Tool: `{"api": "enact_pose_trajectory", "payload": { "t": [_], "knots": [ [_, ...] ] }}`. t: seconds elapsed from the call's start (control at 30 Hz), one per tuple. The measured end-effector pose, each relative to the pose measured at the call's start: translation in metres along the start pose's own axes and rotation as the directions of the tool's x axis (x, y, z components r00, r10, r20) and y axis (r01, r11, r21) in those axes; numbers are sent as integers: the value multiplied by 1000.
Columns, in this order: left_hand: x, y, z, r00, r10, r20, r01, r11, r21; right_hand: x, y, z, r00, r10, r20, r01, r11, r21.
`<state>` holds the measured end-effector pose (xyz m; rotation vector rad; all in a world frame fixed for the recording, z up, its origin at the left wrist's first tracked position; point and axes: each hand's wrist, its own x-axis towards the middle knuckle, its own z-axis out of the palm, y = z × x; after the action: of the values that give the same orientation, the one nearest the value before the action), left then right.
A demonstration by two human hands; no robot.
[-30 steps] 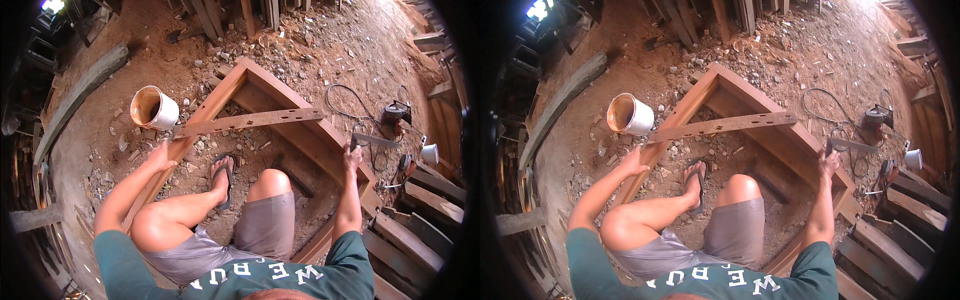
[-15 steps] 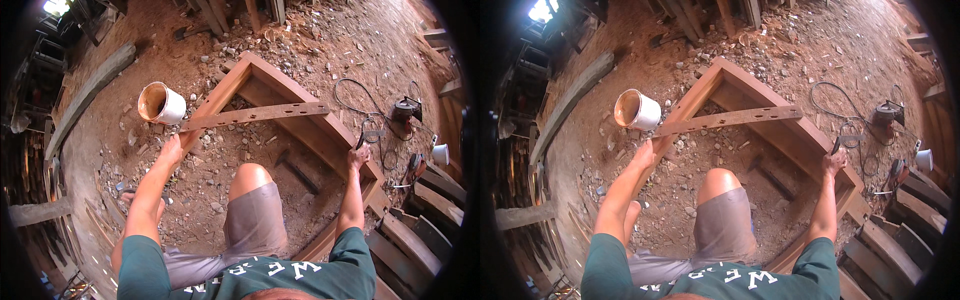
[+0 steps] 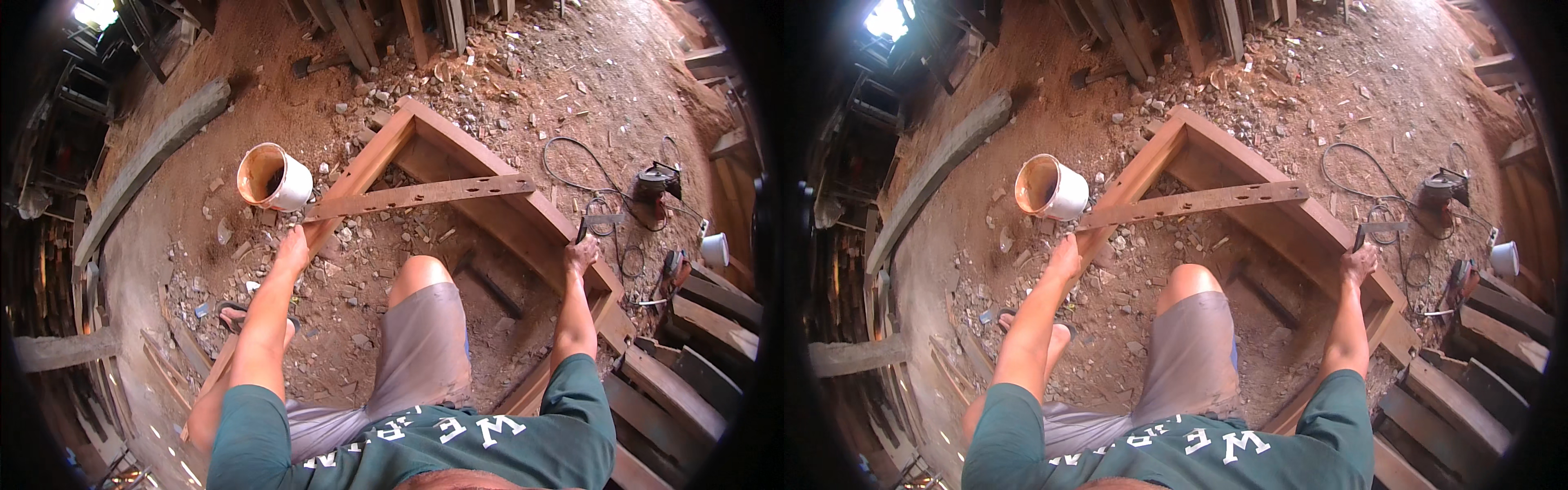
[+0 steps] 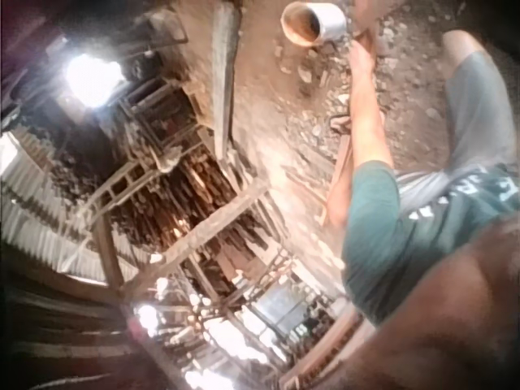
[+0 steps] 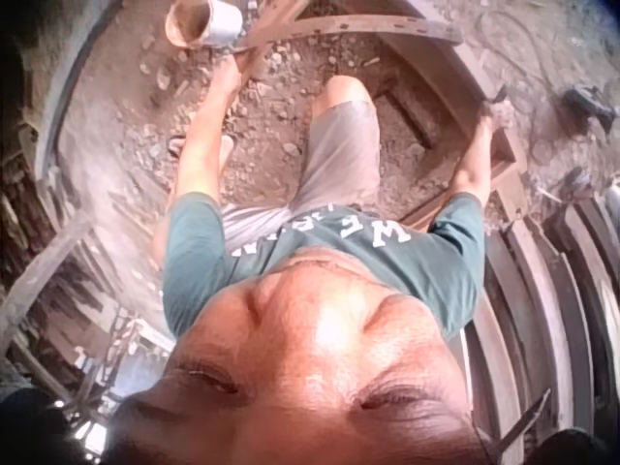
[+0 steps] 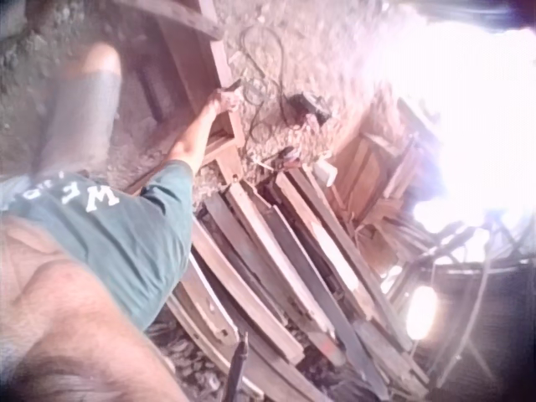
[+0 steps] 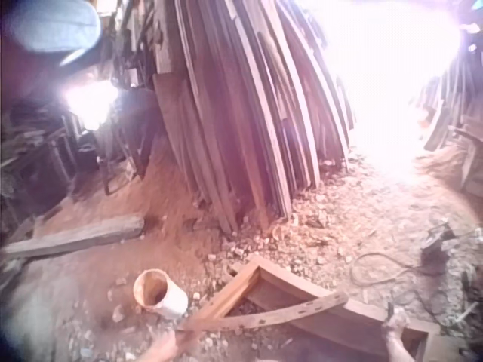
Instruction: The person sits on the ground and assembles a wooden frame by hammering nails into pre-drilled holes. They retrieve nails from a white bucket, position them, and strike them with a hammer to secure the wooden planks together.
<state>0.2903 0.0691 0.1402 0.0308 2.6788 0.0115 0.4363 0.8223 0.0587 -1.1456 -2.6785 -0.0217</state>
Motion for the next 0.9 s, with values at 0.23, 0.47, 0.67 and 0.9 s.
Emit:
{"api": "enact_pose_trajectory", "payload": {
  "t": [0.23, 0.47, 0.67, 0.9],
  "knots": [
    [13, 13, 11, 1000, 20, 5, -20, 1000, -4, -40, -153, -102, 958, -107, -266, 232, 834, 501],
    [9, 3, 18, 998, 64, 29, -62, 996, -71, -132, -454, -184, 879, -302, 368, -305, 237, 922],
    [-2, 9, 1, 999, 45, -26, -48, 992, -117, -170, -532, -90, 963, -264, 48, 30, 283, 959],
    [2, 9, -5, 996, 56, 69, -47, 990, -132, -93, -520, -26, 837, -203, 507, -385, 439, 811]
  ]
}}
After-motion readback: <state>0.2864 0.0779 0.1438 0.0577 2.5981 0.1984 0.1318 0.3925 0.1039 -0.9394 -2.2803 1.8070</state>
